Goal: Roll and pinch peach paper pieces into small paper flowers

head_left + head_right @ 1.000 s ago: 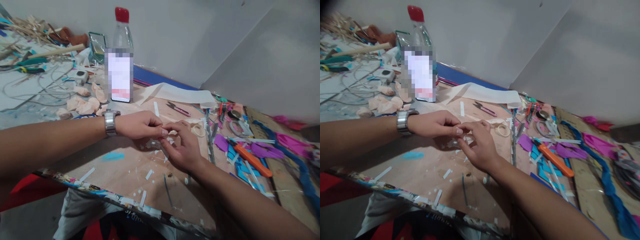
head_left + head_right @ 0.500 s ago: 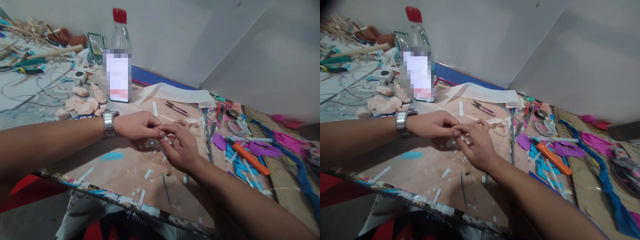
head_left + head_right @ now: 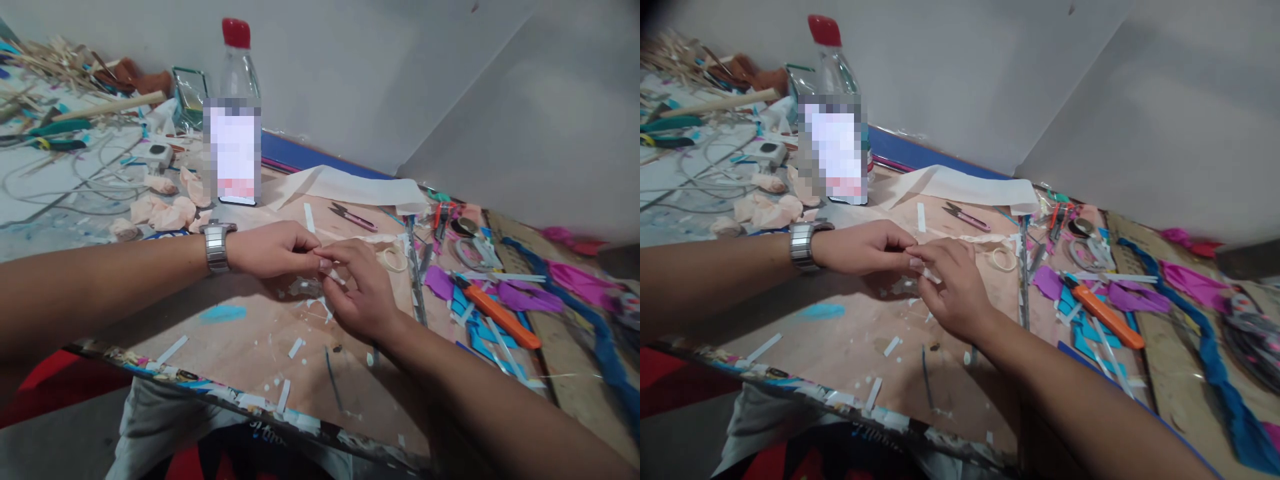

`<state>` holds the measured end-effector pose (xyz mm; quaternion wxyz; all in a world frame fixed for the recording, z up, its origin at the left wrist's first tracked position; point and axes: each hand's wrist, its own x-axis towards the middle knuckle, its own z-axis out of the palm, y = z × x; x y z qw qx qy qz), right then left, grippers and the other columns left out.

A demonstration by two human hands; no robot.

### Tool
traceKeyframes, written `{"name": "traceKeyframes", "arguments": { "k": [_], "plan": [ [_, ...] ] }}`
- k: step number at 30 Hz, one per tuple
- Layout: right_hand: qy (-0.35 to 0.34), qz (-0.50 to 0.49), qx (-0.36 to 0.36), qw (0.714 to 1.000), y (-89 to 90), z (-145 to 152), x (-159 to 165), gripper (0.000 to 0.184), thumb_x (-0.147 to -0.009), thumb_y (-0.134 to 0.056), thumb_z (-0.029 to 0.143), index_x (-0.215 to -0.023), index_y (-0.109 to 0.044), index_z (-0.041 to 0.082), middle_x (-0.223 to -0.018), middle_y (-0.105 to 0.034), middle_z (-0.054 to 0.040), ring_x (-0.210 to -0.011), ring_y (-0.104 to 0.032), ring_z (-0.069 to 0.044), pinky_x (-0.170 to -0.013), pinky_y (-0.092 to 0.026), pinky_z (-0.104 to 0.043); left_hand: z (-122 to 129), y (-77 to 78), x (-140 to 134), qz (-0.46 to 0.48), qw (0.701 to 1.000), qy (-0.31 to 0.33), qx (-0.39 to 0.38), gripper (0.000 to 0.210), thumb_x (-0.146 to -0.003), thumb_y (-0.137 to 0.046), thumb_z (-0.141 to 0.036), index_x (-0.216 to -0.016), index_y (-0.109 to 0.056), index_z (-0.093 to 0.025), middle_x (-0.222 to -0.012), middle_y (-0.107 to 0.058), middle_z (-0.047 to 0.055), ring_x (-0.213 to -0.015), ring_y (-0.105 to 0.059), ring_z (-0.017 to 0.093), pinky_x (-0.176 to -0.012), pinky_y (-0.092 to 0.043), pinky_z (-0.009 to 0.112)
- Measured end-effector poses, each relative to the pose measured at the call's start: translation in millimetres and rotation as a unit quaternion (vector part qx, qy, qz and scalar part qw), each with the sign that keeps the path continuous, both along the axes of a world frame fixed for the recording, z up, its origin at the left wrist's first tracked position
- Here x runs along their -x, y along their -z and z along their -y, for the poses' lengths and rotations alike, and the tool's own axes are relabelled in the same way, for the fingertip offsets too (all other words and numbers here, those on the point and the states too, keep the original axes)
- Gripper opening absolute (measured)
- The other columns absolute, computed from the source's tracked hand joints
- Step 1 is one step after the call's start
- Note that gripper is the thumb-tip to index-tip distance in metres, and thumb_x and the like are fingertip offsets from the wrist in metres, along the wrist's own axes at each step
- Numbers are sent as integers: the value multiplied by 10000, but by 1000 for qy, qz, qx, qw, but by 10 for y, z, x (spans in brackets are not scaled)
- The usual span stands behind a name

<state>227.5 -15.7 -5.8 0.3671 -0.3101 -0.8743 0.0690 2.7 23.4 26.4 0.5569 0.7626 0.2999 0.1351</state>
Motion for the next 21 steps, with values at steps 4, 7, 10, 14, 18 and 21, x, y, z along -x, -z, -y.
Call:
{"name": "traceKeyframes", "arguments": {
  "k": [4, 7, 10, 14, 18, 21],
  "plan": [
    [1, 6, 8, 1000, -4, 13, -6, 390, -901, -619, 124, -1271, -603, 243, -1101, -689, -35, -1048, -639, -151, -934, -487, -357, -1, 11, 5, 2, 1000, 1, -11, 512, -980, -564, -612, -904, -698, -123, -682, -600, 16, -585, -501, 74, -538, -377, 176],
    [7, 0, 1, 1000, -8, 18, -9, 399, -898, -630, 152, -1286, -615, 248, -1116, -641, -59, -1072, -619, -159, -928, -502, -357, 0, 16, 3, -2, 1000, 1, -13, 519, -984, -554, -615, -877, -677, -122, -676, -601, 16, -580, -508, 77, -535, -376, 182],
    [1, 3, 4, 1000, -6, 16, -15, 402, -894, -622, 146, -1283, -612, 250, -1099, -654, -48, -1048, -620, -153, -922, -492, -355, 0, 11, 0, -4, 1000, 3, -18, 526, -980, -556, -621, -872, -682, -122, -659, -594, 8, -571, -500, 75, -527, -374, 178],
    [-11, 17, 14, 1000, 8, 12, -25, 395, -889, -621, 150, -1272, -601, 245, -1102, -701, -28, -1033, -631, -157, -932, -463, -361, -3, 4, -4, -6, 1000, 6, -26, 497, -976, -573, -590, -886, -706, -120, -661, -598, 7, -577, -493, 70, -533, -367, 174],
    [-21, 20, 10, 1000, 19, 7, -25, 392, -891, -615, 154, -1273, -595, 242, -1115, -703, -16, -1032, -636, -142, -930, -453, -342, -1, 9, -4, -17, 999, 9, -27, 484, -983, -568, -571, -882, -716, -121, -660, -607, 10, -592, -506, 72, -565, -387, 182],
    [-26, 19, 14, 999, 16, 5, -24, 380, -897, -603, 156, -1267, -593, 238, -1095, -700, -12, -1023, -641, -131, -928, -450, -332, 6, 11, -4, -27, 999, 10, -25, 475, -987, -559, -567, -894, -711, -127, -681, -631, 17, -601, -532, 80, -567, -398, 187]
  ]
}}
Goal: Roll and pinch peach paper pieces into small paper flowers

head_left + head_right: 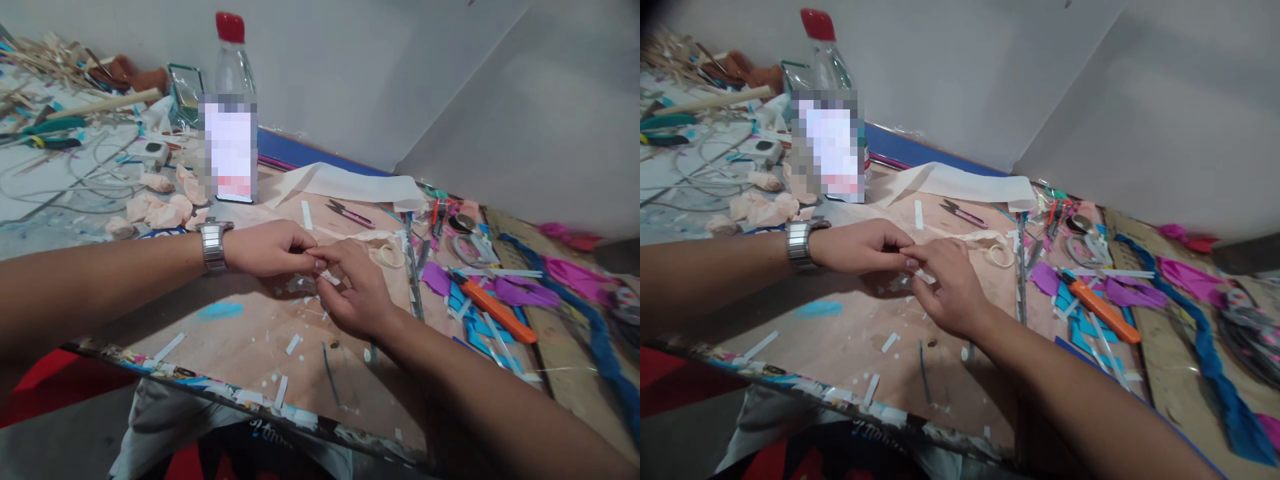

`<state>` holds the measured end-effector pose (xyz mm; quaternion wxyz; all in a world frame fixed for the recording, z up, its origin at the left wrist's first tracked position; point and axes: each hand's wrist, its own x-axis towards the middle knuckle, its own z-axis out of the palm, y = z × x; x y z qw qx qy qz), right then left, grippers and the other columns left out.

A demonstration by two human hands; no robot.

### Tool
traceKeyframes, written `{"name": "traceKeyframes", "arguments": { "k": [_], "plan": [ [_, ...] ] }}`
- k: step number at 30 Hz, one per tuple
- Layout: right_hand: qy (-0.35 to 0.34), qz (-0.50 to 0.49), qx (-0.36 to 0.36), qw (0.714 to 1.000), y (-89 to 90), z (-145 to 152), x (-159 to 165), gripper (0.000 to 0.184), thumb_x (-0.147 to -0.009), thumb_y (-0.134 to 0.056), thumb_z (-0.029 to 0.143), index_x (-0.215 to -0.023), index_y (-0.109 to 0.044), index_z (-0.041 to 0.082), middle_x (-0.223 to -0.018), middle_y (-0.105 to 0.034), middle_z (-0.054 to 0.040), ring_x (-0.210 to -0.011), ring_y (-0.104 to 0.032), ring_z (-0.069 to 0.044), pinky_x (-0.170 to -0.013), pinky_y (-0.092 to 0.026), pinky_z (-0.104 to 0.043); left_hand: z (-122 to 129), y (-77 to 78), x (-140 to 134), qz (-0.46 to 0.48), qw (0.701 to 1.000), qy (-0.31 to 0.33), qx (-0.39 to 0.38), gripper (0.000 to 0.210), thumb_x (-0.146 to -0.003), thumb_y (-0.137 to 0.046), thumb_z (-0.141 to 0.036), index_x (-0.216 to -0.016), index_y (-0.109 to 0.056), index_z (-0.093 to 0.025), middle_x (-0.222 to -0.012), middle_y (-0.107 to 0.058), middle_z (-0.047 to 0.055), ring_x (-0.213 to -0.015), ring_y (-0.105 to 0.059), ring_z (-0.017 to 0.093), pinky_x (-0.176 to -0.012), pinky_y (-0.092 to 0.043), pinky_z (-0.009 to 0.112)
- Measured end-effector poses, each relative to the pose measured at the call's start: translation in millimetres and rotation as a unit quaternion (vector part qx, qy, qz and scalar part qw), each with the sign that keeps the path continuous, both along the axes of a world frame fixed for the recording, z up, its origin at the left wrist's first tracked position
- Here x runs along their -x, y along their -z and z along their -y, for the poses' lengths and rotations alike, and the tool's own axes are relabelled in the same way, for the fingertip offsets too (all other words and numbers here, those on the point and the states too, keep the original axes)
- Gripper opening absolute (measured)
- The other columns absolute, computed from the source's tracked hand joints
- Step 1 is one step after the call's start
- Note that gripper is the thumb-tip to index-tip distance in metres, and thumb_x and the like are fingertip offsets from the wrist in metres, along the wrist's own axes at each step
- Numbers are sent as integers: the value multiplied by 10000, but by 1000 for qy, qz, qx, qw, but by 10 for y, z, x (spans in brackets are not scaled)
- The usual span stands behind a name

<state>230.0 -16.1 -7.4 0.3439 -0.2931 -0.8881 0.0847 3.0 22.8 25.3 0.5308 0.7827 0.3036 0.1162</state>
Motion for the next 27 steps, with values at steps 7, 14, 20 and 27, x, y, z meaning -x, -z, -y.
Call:
{"name": "traceKeyframes", "arguments": {
  "k": [7, 14, 20, 27],
  "plan": [
    [-7, 10, 2, 1000, -13, 1, 2, 354, -900, -617, 174, -1249, -594, 226, -1048, -692, -8, -987, -636, -123, -903, -450, -310, -9, -9, 2, -17, 1000, 8, -7, 499, -980, -550, -587, -940, -725, -121, -692, -645, 30, -592, -533, 87, -545, -383, 182],
    [-15, 2, 15, 1000, 13, -10, 3, 345, -913, -637, 192, -1256, -606, 221, -1034, -689, 0, -964, -624, -110, -906, -443, -297, -5, -20, 3, -27, 999, 10, -29, 451, -967, -547, -530, -920, -723, -118, -724, -647, 31, -631, -544, 90, -577, -393, 181],
    [-23, -1, 22, 999, 6, 0, 4, 304, -947, -629, 212, -1250, -594, 210, -1005, -671, 9, -929, -593, -91, -890, -422, -281, -10, -24, -3, -29, 999, 14, -34, 428, -958, -545, -503, -901, -719, -116, -729, -643, 28, -635, -528, 84, -585, -386, 182],
    [-32, 4, 27, 999, 18, 2, 3, 283, -976, -624, 259, -1253, -602, 207, -975, -668, 13, -905, -577, -87, -897, -403, -279, 9, -32, -3, -19, 1000, 18, 8, 338, -947, -569, -422, -856, -704, -126, -667, -617, -1, -591, -523, 75, -564, -391, 180]
  ]
}}
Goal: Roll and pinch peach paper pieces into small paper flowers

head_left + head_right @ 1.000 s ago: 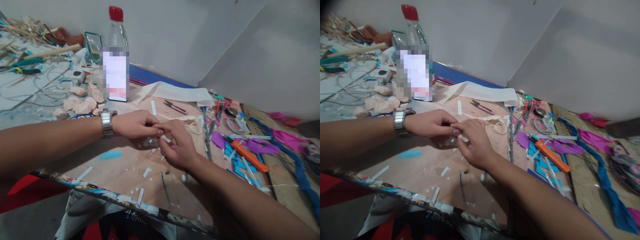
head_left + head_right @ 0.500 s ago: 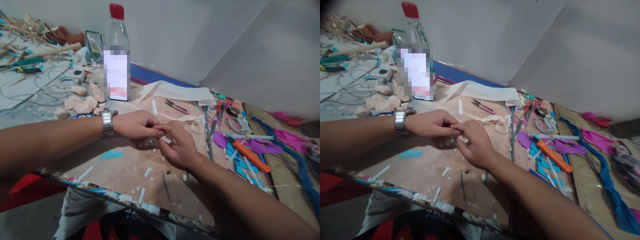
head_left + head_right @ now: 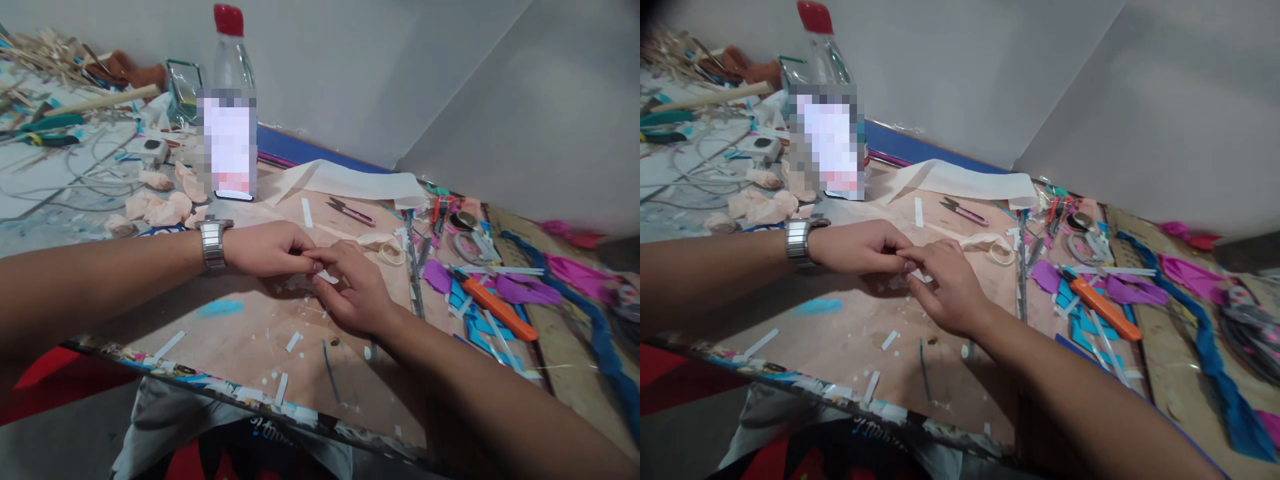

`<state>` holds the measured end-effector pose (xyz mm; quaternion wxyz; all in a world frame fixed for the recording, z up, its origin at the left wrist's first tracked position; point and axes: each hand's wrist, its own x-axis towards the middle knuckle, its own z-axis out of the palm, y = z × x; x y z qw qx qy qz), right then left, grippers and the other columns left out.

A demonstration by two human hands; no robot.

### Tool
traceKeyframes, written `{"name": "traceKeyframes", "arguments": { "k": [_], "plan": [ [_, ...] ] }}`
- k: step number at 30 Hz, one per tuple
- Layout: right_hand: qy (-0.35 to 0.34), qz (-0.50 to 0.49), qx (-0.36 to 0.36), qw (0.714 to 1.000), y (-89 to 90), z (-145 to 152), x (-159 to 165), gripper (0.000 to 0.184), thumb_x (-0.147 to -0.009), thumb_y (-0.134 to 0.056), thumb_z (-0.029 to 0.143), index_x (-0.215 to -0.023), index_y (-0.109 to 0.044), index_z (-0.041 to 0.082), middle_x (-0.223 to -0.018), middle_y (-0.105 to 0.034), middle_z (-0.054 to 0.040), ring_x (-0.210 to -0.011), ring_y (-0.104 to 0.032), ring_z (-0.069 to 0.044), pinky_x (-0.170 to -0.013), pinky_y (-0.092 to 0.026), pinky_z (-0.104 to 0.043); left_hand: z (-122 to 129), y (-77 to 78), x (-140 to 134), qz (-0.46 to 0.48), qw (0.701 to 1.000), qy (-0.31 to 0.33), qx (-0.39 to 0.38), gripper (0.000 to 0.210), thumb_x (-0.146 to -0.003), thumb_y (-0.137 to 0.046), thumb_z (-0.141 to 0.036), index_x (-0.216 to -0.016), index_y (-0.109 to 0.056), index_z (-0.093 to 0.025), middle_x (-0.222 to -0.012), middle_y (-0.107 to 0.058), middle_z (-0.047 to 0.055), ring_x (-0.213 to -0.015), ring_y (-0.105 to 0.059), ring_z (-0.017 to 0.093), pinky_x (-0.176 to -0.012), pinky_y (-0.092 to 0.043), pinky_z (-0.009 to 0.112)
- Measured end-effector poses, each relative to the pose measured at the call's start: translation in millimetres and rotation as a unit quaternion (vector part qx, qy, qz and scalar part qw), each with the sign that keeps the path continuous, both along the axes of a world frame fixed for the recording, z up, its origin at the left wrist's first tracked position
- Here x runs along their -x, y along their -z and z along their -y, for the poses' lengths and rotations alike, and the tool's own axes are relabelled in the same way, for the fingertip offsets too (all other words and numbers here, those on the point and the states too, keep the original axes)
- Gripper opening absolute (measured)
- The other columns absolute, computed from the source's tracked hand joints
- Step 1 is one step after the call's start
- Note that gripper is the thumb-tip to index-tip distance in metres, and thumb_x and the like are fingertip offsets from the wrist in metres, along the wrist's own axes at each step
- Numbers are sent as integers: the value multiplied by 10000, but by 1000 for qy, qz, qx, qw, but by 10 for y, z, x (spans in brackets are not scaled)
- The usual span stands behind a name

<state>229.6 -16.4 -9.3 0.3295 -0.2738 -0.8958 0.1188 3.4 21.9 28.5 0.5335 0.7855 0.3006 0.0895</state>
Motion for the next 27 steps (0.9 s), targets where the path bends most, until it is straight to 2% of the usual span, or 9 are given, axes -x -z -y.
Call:
{"name": "traceKeyframes", "arguments": {
  "k": [7, 12, 17, 23, 27],
  "plan": [
    [-11, -8, -7, 1000, -8, 0, 1, 250, -974, -622, 263, -1216, -602, 203, -1032, -686, 7, -965, -607, -96, -921, -419, -289, 0, 6, 0, -14, 1000, 4, 1, 344, -945, -579, -430, -882, -719, -123, -746, -658, 8, -653, -543, 73, -606, -417, 178],
    [-8, -8, -2, 1000, -14, -1, 3, 272, -948, -649, 242, -1214, -607, 203, -1113, -674, -14, -1051, -621, -107, -951, -451, -293, 6, 4, 2, -14, 1000, 8, 10, 365, -952, -584, -446, -836, -690, -117, -691, -625, 3, -602, -519, 67, -565, -395, 176],
    [-12, -11, 3, 1000, -16, 0, 14, 263, -945, -648, 239, -1204, -610, 208, -1086, -676, -8, -1036, -623, -102, -934, -454, -288, 1, 12, 9, -11, 1000, 17, 18, 373, -969, -590, -453, -858, -702, -114, -719, -639, 6, -625, -523, 62, -583, -399, 171],
    [-21, -32, 34, 999, -25, -2, 23, 227, -939, -648, 232, -1164, -625, 218, -1077, -706, 7, -1003, -637, -101, -927, -459, -291, -10, 9, 11, 5, 999, 38, 0, 520, -991, -559, -595, -868, -701, -110, -746, -662, 20, -646, -526, 65, -609, -400, 178],
    [-20, -41, 46, 998, -17, -1, 17, 241, -940, -648, 245, -1180, -635, 215, -1100, -714, 3, -1004, -644, -97, -928, -473, -288, -5, 5, 11, 11, 999, 38, 9, 548, -997, -541, -626, -860, -686, -116, -756, -675, 28, -654, -545, 73, -622, -410, 187]
  ]
}}
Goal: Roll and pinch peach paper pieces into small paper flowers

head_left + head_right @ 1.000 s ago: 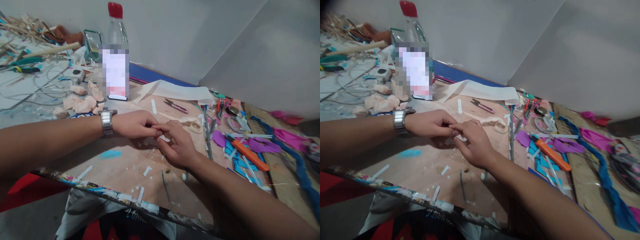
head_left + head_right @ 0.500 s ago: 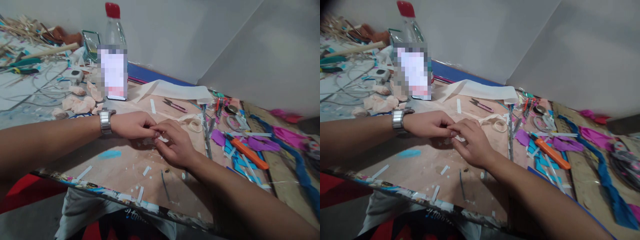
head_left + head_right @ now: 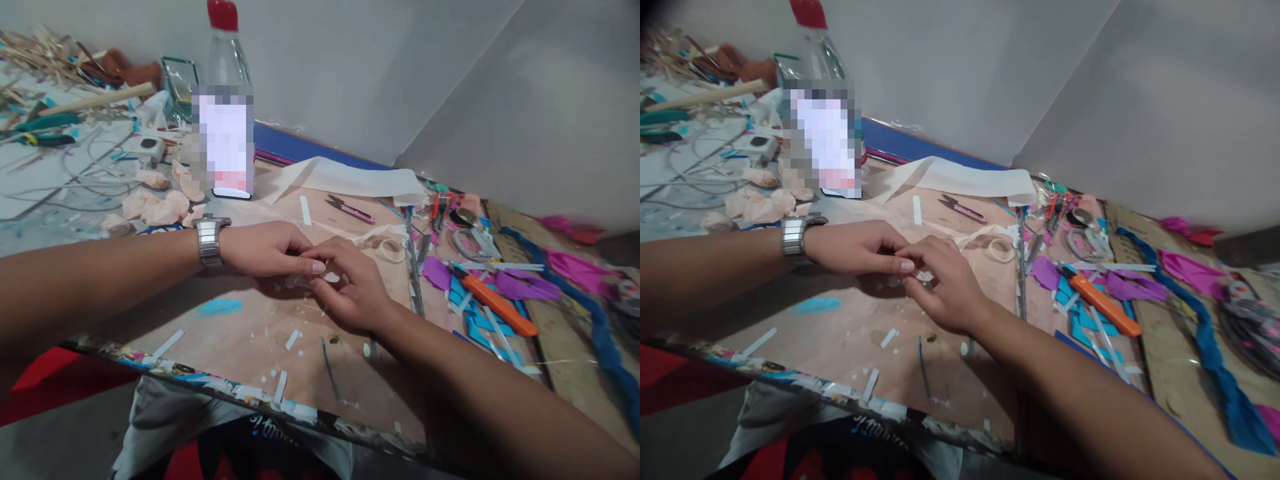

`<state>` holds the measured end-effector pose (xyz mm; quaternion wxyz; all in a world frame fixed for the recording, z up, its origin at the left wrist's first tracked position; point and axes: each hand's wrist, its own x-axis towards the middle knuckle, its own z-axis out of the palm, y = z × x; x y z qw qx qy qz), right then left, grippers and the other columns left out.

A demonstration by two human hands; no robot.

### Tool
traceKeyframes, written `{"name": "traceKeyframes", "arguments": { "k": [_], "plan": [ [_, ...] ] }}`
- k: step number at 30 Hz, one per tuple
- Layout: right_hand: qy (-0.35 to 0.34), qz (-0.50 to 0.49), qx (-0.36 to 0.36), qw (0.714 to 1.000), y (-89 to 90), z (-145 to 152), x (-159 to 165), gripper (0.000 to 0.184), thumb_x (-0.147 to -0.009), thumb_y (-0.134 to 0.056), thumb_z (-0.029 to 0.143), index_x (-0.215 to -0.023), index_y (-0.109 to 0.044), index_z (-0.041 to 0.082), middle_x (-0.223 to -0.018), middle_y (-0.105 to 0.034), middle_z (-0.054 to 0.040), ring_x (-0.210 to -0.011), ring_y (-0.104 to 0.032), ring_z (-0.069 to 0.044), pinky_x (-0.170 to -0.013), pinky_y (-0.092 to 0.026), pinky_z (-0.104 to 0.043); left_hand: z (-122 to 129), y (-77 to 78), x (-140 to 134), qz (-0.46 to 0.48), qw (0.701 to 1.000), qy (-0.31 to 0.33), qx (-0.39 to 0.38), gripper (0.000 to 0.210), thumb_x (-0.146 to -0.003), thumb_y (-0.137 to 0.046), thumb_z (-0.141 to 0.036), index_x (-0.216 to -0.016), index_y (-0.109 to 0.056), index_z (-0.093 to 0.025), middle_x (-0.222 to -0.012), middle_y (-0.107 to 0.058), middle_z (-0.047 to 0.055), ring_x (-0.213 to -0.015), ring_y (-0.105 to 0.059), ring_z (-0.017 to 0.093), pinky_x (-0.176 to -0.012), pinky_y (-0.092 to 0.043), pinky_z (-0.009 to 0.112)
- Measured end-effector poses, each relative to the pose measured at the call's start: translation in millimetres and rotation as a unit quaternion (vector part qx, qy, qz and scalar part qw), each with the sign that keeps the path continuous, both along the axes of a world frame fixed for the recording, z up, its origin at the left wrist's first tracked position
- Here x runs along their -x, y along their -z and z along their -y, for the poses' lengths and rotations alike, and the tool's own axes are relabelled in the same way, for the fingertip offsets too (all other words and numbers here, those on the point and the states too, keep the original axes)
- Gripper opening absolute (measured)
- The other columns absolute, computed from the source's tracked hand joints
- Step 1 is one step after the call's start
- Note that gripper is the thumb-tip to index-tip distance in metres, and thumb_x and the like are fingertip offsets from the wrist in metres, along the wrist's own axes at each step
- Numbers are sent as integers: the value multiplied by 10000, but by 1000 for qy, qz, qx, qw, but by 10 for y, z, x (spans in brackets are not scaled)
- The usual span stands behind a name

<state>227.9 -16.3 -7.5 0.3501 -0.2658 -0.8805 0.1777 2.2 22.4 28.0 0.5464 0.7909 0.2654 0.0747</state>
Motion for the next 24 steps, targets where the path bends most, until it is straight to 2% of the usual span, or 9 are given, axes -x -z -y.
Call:
{"name": "traceKeyframes", "arguments": {
  "k": [10, 24],
  "plan": [
    [2, -8, 26, 1000, -4, 6, -6, 235, -940, -641, 263, -1170, -656, 216, -1068, -712, -12, -959, -639, -101, -903, -494, -292, 11, 6, -11, -3, 1000, -5, -30, 536, -994, -547, -620, -852, -696, -124, -738, -669, 19, -646, -541, 78, -620, -395, 195],
    [2, -26, 38, 999, 8, -7, 6, 238, -946, -671, 269, -1171, -671, 190, -1019, -701, -24, -938, -636, -82, -866, -505, -240, 17, -16, -12, -13, 1000, -21, -6, 480, -999, -540, -543, -831, -668, -112, -703, -639, 18, -591, -498, 69, -586, -383, 194]
  ]
}}
